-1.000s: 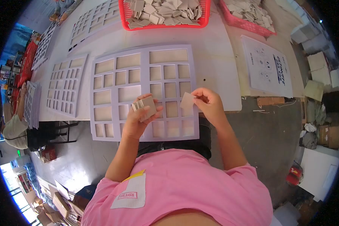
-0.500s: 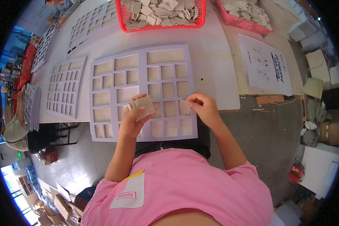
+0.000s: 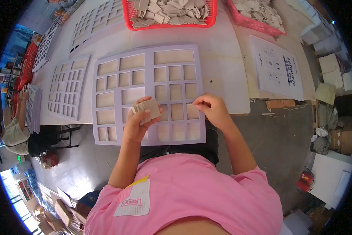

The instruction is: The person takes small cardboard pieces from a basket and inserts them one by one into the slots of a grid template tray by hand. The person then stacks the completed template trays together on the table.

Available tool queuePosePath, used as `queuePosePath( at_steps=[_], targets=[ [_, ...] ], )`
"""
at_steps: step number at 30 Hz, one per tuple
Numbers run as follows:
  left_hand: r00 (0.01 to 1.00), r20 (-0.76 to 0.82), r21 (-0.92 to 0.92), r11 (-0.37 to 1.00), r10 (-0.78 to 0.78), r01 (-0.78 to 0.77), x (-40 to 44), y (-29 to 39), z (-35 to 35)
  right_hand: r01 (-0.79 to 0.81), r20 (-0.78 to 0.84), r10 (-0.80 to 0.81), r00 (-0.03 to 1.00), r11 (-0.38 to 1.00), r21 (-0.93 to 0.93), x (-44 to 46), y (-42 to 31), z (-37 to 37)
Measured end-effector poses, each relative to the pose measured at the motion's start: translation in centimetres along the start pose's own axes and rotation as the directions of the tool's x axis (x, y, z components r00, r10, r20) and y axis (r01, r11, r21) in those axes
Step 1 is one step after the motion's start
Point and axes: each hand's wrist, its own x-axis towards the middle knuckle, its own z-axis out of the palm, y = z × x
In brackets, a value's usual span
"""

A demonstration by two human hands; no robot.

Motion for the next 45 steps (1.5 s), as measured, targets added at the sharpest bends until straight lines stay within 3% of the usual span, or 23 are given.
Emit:
queuePosePath(
  at_steps=[4,7,10,13,16,19,20,23,26,29,32,38,41,44,45],
  targets=[
    [1.000,0.003,0.002,1.000,-0.015,0.015,0.1,-0.1,0.0,0.114,-0.017,-0.119,0.993,0.975,-0.192,0.0,-0.1,0.5],
    [1.000,0.003,0.022,0.999,-0.029,0.029,0.1,-0.1,0.0,0.277,-0.093,-0.353,0.931,0.850,-0.448,-0.5,0.1,1.7],
    [0.999,-0.004,0.049,0.998,-0.039,0.039,0.0,-0.4,0.0,0.206,-0.109,-0.312,0.944,0.815,-0.542,-0.9,-0.5,2.3],
    [0.997,0.020,0.090,0.994,-0.068,0.066,-0.3,-0.8,0.5,0.180,-0.145,-0.275,0.950,0.867,-0.464,-1.2,-2.3,3.1],
    [0.991,0.087,0.152,0.985,-0.098,0.084,-0.2,-2.2,0.2,0.151,-0.036,-0.149,0.988,0.987,0.059,-1.2,-4.7,5.5],
    [0.994,0.088,0.267,0.963,-0.058,0.033,-0.6,-1.6,-0.5,0.229,0.053,-0.235,0.971,0.969,0.094,-0.9,-4.3,6.9],
    [0.997,0.072,0.309,0.951,-0.034,0.011,-1.0,-1.2,-0.7,0.157,0.069,-0.164,0.984,0.983,0.093,-0.8,-4.4,7.2],
    [0.984,-0.120,0.134,0.984,0.133,-0.116,-1.8,0.8,-2.3,-0.113,0.191,0.063,0.980,0.958,0.262,-1.0,-4.9,7.7],
    [0.964,-0.191,-0.065,0.977,0.187,-0.202,-2.6,2.4,-4.9,-0.007,0.243,-0.026,0.970,0.991,0.134,-1.4,-3.9,8.7],
    [0.962,-0.192,-0.174,0.958,0.194,-0.228,-3.1,2.8,-6.5,-0.052,0.307,0.043,0.951,0.998,0.023,-1.9,-4.9,9.1],
    [0.970,-0.173,-0.169,0.964,0.173,-0.203,-3.4,2.7,-6.3,0.162,0.242,-0.142,0.960,0.984,-0.068,-2.0,-4.1,9.7],
    [0.978,-0.148,-0.114,0.979,0.149,-0.166,-3.4,2.7,-5.7,0.177,0.189,-0.146,0.971,0.971,-0.160,-2.5,-3.6,9.6],
    [0.979,-0.141,-0.072,0.984,0.150,-0.161,-3.3,2.5,-5.6,0.316,0.159,-0.282,0.946,0.913,-0.260,-2.8,-3.4,10.1],
    [0.984,-0.135,-0.008,0.993,0.119,-0.122,-3.2,1.8,-5.1,0.414,0.227,-0.347,0.910,0.780,-0.469,-3.0,-4.3,10.2],
    [0.985,-0.134,0.014,0.995,0.105,-0.104,-3.3,1.5,-4.9,0.392,0.200,-0.337,0.920,0.802,-0.450,-2.9,-4.3,10.2]
  ],
)
